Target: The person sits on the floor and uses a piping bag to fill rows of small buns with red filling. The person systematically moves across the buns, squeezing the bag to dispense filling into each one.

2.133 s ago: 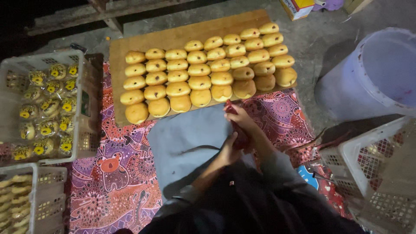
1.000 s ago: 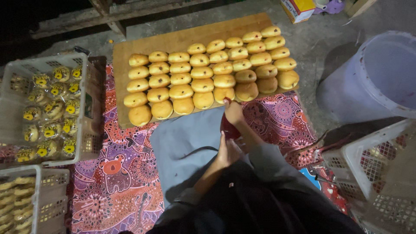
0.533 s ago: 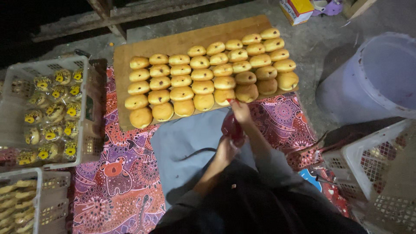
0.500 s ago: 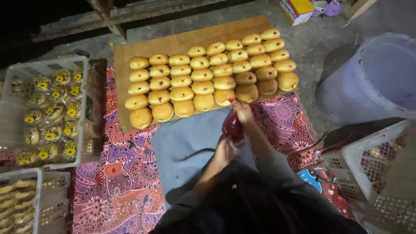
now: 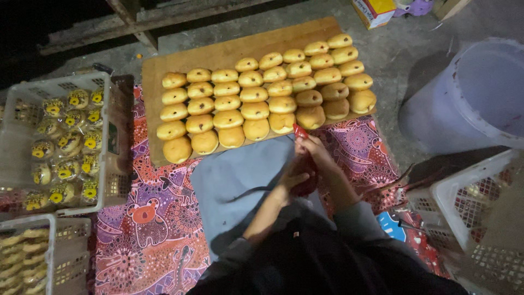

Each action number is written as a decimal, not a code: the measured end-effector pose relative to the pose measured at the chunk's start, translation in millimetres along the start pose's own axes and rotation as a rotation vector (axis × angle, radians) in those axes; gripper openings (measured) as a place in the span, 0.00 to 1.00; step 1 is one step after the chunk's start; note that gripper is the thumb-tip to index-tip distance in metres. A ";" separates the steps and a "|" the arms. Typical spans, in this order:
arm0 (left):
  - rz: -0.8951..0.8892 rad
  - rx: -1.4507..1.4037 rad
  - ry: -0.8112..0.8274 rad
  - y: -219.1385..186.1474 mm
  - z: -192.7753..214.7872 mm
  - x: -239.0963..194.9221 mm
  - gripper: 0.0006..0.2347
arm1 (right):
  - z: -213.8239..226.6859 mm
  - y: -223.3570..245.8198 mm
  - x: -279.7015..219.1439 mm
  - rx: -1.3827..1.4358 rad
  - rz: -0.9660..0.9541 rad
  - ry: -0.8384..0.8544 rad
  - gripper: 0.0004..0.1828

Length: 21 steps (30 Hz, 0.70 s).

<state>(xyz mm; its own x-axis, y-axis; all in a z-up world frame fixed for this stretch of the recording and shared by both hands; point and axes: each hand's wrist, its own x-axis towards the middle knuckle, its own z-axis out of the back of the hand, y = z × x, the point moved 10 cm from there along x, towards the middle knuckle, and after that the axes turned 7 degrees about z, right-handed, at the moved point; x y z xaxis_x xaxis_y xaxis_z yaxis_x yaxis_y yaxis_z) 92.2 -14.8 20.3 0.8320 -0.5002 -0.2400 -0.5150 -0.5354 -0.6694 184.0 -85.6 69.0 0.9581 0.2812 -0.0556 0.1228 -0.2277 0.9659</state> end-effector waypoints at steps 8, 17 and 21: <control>-0.132 0.041 -0.305 1.6 10.6 12.2 0.30 | 4.2 3.5 -5.8 0.025 0.010 -0.020 0.10; -0.043 -0.335 0.023 43.1 -13.1 50.8 0.24 | 14.8 12.3 54.2 -0.402 0.126 0.135 0.12; -0.112 -0.311 0.001 33.0 -7.1 61.0 0.20 | 40.7 -4.2 92.1 -0.501 0.042 0.107 0.11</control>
<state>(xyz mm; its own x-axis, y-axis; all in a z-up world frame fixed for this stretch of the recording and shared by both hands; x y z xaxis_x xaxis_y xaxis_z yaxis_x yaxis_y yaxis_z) 124.4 -67.8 -11.4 0.8869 -0.4271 -0.1759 -0.4587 -0.7695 -0.4443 282.3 -96.7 49.5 0.9245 0.3811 -0.0131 -0.0794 0.2261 0.9709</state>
